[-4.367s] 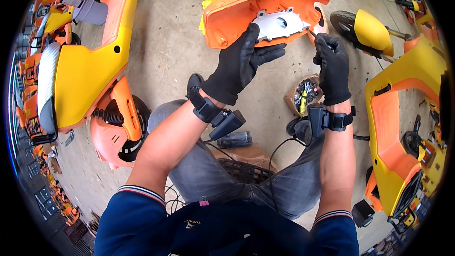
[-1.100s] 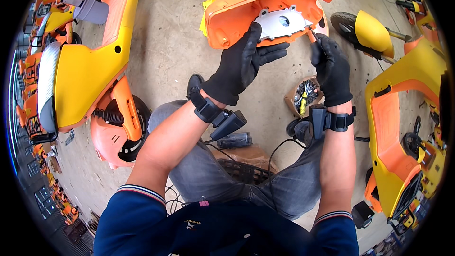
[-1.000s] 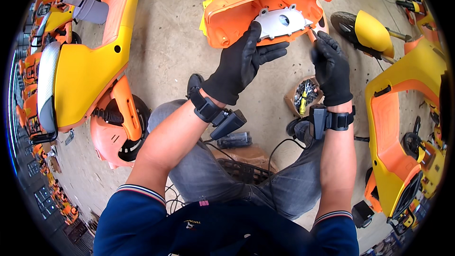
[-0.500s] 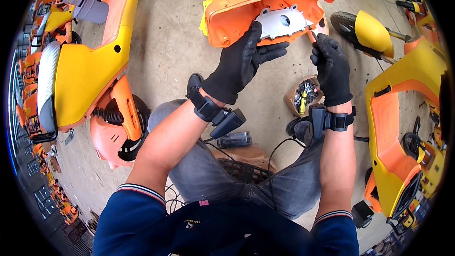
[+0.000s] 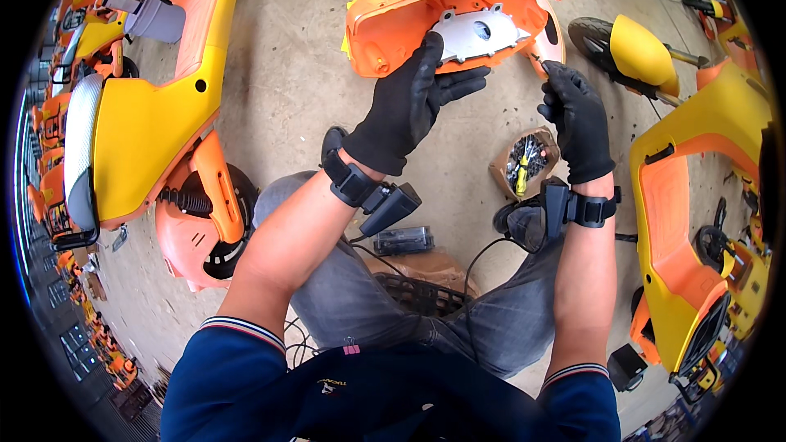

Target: The person sits on the floor and uses a screwdriver to remove screws from yellow and orange scooter body panels. They detach a metal bracket from an orange panel and then work on a yellow panel, removing screws and setting the parts aside.

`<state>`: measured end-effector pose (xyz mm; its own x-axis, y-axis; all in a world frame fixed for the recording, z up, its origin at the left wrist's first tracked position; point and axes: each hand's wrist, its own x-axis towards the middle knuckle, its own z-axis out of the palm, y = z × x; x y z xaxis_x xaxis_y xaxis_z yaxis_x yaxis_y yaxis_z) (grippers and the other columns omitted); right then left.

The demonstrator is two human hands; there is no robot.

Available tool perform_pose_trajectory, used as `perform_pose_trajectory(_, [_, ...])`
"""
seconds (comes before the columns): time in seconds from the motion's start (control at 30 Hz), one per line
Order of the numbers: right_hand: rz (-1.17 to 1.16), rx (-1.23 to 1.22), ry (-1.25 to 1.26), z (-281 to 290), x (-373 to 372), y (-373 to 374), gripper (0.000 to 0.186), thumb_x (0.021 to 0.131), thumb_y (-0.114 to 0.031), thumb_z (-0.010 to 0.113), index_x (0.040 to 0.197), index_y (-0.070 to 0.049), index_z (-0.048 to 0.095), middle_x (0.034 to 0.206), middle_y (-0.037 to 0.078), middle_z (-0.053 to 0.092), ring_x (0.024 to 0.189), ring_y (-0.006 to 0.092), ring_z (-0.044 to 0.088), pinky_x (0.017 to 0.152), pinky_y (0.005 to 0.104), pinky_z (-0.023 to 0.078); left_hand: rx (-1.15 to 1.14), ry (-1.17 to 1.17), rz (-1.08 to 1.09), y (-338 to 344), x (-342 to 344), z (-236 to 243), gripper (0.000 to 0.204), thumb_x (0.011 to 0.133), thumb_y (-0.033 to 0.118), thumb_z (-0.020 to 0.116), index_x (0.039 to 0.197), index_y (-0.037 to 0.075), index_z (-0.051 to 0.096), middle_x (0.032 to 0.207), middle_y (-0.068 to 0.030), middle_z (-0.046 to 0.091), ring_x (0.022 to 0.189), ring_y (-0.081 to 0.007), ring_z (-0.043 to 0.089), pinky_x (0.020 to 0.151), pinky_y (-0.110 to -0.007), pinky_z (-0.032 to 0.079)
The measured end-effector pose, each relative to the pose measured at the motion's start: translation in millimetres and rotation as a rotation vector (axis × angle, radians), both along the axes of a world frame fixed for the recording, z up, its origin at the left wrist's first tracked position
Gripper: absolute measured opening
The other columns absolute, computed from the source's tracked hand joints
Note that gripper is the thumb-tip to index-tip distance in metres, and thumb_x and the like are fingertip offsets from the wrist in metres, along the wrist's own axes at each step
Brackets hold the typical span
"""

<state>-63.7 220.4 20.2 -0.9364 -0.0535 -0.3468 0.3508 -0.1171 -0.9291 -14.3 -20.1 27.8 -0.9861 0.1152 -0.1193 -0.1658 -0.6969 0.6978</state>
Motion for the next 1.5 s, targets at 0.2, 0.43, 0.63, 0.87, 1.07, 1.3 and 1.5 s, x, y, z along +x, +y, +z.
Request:
perform_pose_trajectory(0.2, [0.033,0.118,0.012,10,3,1,0.021,0.09,-0.02,0.067,0.1,-0.002,0.066,0.08,0.002,0.061,0.067,0.0088,0.058,0.061,0.0237,0.052,-0.689,0.667,0.086,-11,3,-16,0.05,0.101,-0.005,0.033,0.147,0.009,0.022,0.14,-0.026,0.04,0.117,-0.0384,0.058,0.103,-0.044,0.05])
perform_pose_trajectory(0.43, [0.123,0.25,0.092,8,6,12,0.019,0.088,-0.02,0.066,0.093,-0.001,0.066,0.075,0.004,0.063,0.064,0.0105,0.059,0.061,0.0248,0.049,-0.691,0.66,0.102,-13,8,-11,0.054,0.099,-0.01,0.031,0.147,0.011,0.021,0.141,-0.0259,0.037,0.116,-0.0382,0.059,0.102,-0.043,0.05])
perform_pose_trajectory(0.63, [0.159,0.44,0.102,9,14,21,0.018,0.089,-0.02,0.063,0.09,-0.002,0.065,0.075,0.005,0.064,0.064,0.0103,0.059,0.06,0.0248,0.048,0.004,0.112,0.024,-12,8,2,0.053,0.098,-0.012,0.031,0.147,0.006,0.02,0.139,-0.0261,0.041,0.115,-0.0354,0.06,0.102,-0.04,0.051])
perform_pose_trajectory(0.87, [0.326,0.761,0.211,-8,18,40,0.021,0.088,-0.02,0.059,0.092,0.0,0.065,0.076,0.011,0.066,0.068,0.0171,0.063,0.065,0.0322,0.048,-0.402,0.424,0.137,-3,15,1,0.045,0.1,0.02,0.041,0.141,0.001,0.032,0.131,-0.0201,0.051,0.111,-0.0334,0.062,0.097,-0.042,0.053])
perform_pose_trajectory(1.07, [0.372,0.879,0.225,-3,18,41,0.027,0.087,-0.024,0.06,0.092,0.001,0.068,0.082,0.016,0.068,0.074,0.0267,0.065,0.071,0.0364,0.048,-0.969,0.837,0.236,-7,13,-11,0.054,0.096,-0.012,0.038,0.146,0.003,0.021,0.131,-0.0275,0.05,0.11,-0.0359,0.064,0.095,-0.038,0.055])
perform_pose_trajectory(1.3, [0.406,0.921,0.283,-8,19,48,0.028,0.086,-0.026,0.061,0.094,0.0,0.069,0.086,0.018,0.069,0.08,0.0301,0.066,0.074,0.0379,0.049,-0.983,0.833,0.243,-4,15,-7,0.053,0.096,-0.011,0.039,0.145,0.002,0.022,0.129,-0.0274,0.052,0.109,-0.0347,0.064,0.094,-0.038,0.055])
perform_pose_trajectory(1.5, [0.334,0.857,0.271,-11,20,50,0.028,0.085,-0.021,0.063,0.102,0.001,0.066,0.08,0.014,0.067,0.074,0.0222,0.064,0.071,0.0357,0.049,-0.522,0.512,0.16,-3,17,-4,0.052,0.096,-0.011,0.039,0.144,0.002,0.023,0.131,-0.0263,0.052,0.111,-0.0353,0.063,0.095,-0.037,0.055])
